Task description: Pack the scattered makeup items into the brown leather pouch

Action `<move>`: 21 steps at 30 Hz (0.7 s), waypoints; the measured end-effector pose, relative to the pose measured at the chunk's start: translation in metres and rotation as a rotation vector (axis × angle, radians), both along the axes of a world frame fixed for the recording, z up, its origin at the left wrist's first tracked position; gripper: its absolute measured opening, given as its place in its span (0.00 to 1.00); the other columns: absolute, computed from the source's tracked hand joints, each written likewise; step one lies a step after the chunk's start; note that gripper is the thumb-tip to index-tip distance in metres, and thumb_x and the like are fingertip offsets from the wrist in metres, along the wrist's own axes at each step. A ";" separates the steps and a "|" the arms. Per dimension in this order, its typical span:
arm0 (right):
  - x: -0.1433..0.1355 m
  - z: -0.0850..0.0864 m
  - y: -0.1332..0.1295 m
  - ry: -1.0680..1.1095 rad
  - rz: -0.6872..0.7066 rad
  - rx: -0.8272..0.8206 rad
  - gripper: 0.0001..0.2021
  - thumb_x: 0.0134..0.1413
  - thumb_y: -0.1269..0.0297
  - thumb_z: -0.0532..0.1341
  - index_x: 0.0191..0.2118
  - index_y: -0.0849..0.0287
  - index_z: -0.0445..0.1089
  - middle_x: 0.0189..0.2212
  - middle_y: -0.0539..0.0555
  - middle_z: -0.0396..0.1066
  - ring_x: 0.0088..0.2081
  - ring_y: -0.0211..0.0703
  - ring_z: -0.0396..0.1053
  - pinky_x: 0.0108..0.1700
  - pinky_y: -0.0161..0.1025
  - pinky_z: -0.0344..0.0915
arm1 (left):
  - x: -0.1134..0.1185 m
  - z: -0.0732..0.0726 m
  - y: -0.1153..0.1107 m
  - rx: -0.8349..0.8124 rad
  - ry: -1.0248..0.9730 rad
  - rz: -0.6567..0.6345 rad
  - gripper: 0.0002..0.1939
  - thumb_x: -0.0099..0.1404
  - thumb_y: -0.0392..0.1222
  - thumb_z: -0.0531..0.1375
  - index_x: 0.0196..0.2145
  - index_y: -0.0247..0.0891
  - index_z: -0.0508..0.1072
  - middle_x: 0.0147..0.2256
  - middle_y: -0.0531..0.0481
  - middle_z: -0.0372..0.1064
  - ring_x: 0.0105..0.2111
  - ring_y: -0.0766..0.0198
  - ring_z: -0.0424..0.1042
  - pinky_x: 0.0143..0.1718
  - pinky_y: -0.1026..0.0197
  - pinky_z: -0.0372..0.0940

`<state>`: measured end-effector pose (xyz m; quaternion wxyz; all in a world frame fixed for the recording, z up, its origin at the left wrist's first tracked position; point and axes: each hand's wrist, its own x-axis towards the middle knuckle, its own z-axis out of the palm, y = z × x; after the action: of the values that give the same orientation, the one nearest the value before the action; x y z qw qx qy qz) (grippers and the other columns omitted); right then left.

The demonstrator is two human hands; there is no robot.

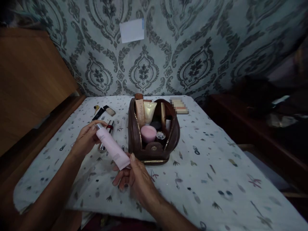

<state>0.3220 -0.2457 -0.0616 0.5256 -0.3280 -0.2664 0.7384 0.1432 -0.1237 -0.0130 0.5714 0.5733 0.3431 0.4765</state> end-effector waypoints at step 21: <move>0.046 0.037 -0.024 -0.302 -0.591 0.398 0.25 0.44 0.51 0.75 0.49 0.50 0.76 0.46 0.57 0.70 0.32 0.40 0.71 0.29 0.37 0.72 | 0.025 0.013 -0.011 0.111 -0.160 -0.188 0.17 0.64 0.49 0.66 0.48 0.43 0.78 0.41 0.45 0.74 0.31 0.63 0.71 0.29 0.64 0.68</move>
<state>0.3682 -0.2695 -0.0249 0.7239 -0.3873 -0.3727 0.4324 0.1683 -0.1345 0.0005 0.6066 0.5939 0.2145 0.4831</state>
